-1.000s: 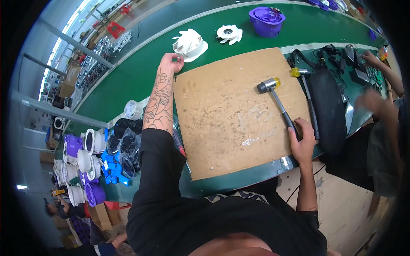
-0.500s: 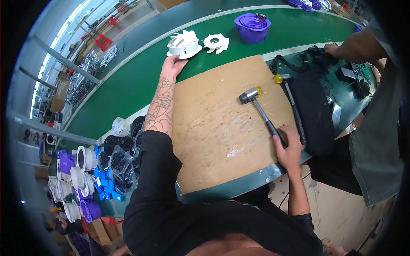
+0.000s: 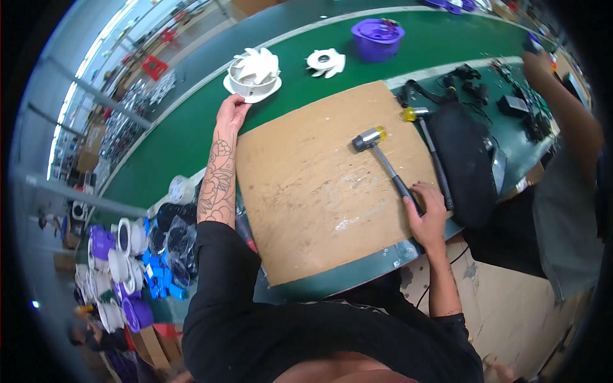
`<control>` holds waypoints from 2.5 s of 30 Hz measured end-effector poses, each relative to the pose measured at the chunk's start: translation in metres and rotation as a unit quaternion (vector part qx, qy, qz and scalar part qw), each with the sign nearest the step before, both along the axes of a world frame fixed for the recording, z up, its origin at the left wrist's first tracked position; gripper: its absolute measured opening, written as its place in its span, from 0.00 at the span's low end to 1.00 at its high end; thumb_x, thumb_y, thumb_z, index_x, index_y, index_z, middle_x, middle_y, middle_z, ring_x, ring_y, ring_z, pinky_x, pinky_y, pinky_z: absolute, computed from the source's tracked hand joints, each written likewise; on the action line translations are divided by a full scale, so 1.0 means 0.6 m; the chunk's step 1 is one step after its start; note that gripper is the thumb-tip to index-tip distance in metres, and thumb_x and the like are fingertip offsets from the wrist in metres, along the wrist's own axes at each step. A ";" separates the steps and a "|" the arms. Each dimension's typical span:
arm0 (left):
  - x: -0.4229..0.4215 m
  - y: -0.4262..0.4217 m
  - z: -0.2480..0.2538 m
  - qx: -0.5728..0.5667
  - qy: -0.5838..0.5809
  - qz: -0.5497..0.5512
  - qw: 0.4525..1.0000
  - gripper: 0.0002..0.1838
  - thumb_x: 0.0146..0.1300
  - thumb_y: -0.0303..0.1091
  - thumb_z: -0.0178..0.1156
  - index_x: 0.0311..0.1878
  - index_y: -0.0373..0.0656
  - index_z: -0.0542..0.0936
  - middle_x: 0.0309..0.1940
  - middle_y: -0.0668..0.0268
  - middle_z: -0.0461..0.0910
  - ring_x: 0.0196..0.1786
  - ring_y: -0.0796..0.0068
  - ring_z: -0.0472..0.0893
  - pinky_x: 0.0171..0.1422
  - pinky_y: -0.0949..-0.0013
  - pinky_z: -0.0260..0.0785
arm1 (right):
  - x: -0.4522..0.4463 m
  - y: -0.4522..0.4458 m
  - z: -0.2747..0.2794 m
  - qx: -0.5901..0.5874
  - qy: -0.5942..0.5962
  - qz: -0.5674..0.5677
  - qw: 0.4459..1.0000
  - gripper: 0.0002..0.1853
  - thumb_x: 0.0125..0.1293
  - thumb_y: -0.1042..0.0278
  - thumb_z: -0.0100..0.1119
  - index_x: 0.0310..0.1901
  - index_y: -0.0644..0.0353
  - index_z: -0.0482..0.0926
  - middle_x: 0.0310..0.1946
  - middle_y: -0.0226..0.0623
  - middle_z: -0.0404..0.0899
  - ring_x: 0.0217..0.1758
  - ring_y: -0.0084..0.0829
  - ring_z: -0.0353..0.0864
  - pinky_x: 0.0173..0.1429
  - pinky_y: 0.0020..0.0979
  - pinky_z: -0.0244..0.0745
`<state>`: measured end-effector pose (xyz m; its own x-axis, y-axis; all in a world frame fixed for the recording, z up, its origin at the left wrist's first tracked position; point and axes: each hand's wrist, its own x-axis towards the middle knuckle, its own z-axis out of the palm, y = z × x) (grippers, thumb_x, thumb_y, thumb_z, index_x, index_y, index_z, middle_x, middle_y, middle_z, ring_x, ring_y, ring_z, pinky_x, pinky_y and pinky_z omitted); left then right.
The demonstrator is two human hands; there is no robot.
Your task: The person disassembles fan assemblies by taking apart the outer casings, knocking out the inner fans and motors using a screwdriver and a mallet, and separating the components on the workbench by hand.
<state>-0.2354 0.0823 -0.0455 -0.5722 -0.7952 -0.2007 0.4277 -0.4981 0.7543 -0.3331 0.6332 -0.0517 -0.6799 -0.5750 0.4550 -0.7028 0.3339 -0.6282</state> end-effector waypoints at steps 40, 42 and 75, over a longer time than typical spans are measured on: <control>0.340 0.598 0.084 -0.331 -0.111 0.075 0.934 0.25 0.52 0.13 0.53 0.56 0.32 0.67 0.51 0.58 0.75 0.55 0.69 0.76 0.62 0.68 0.65 | 0.201 -0.248 0.103 -0.156 -0.164 0.261 0.939 0.49 0.51 0.48 0.73 0.67 0.68 0.58 0.58 0.55 0.66 0.61 0.48 0.69 0.64 0.42 0.68; 0.345 0.601 0.084 -0.349 -0.115 0.057 0.928 0.24 0.55 0.17 0.55 0.57 0.32 0.66 0.52 0.57 0.74 0.57 0.69 0.74 0.63 0.68 0.64 | 0.199 -0.242 0.101 -0.171 -0.190 0.263 0.930 0.48 0.52 0.49 0.73 0.67 0.67 0.57 0.57 0.55 0.66 0.60 0.46 0.70 0.63 0.42 0.68; 0.299 0.642 0.177 -0.257 0.059 -0.066 0.962 0.30 0.65 0.28 0.60 0.68 0.32 0.62 0.58 0.60 0.73 0.58 0.73 0.74 0.62 0.69 0.68 | 0.209 -0.186 0.050 -0.286 -0.734 0.466 0.403 0.34 0.68 0.44 0.48 0.67 0.62 0.64 0.64 0.46 0.69 0.64 0.41 0.72 0.68 0.43 0.69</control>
